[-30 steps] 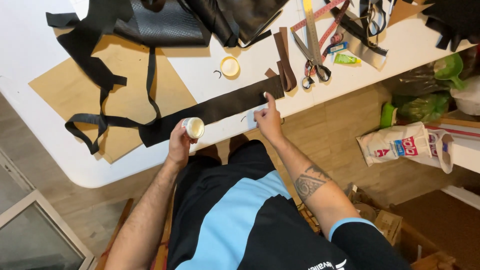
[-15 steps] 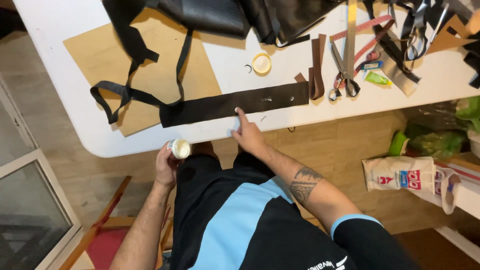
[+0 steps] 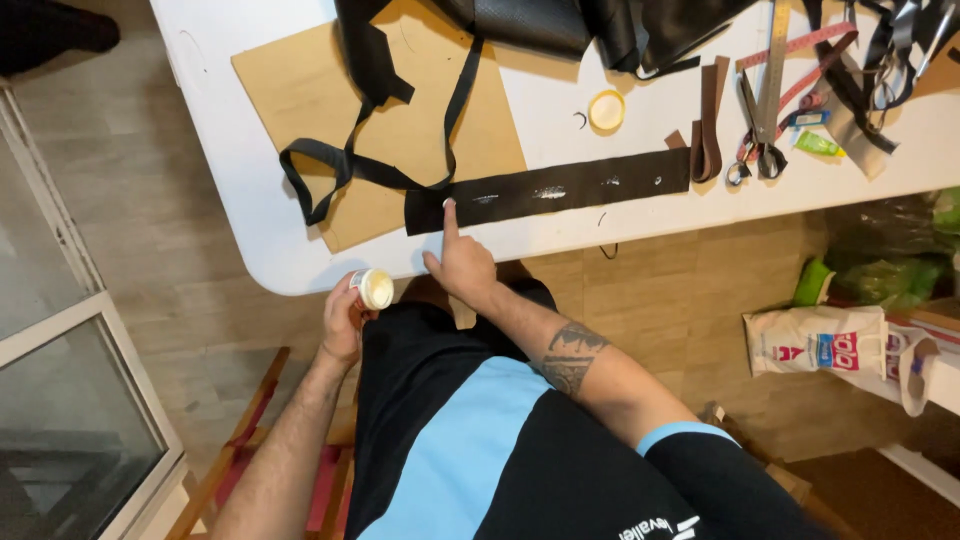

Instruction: Applying glue to a leather strip with a finger and then spreading it evenly using a cloth.

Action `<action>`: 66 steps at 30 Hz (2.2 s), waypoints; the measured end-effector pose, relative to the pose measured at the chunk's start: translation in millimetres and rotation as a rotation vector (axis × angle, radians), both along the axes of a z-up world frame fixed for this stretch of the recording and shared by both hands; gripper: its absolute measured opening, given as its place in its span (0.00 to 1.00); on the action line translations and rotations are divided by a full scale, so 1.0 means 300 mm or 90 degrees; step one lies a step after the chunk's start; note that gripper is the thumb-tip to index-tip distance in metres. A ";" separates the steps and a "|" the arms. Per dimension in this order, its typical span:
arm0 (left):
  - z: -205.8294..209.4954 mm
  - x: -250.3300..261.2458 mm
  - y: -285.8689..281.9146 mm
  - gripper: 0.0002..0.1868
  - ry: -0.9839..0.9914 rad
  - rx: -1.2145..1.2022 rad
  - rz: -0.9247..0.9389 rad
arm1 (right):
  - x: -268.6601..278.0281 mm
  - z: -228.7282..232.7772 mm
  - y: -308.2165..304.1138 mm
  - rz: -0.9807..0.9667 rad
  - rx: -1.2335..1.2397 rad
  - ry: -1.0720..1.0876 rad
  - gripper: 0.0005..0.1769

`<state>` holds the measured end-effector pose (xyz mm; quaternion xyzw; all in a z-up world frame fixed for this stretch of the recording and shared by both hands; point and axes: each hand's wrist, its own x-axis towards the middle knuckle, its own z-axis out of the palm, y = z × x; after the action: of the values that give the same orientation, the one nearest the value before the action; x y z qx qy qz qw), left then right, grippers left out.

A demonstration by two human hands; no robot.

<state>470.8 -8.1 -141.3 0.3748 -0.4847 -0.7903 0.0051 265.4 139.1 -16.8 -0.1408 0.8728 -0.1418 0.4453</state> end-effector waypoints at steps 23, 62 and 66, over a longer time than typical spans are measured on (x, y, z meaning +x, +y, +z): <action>0.065 -0.138 0.069 0.26 -0.024 -0.005 -0.157 | -0.180 -0.090 0.514 0.025 0.155 0.082 0.40; 0.116 -0.375 0.319 0.27 0.013 0.069 -0.070 | -0.371 -0.065 0.819 -0.357 0.025 0.093 0.48; 0.079 -0.307 0.234 0.27 -0.016 0.046 -0.093 | -0.289 -0.176 0.845 -0.290 -0.052 0.052 0.41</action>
<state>378.8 62.1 -117.5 0.3483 -0.4820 -0.8008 -0.0718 178.6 392.5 -69.7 0.0363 0.8931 -0.2676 0.3599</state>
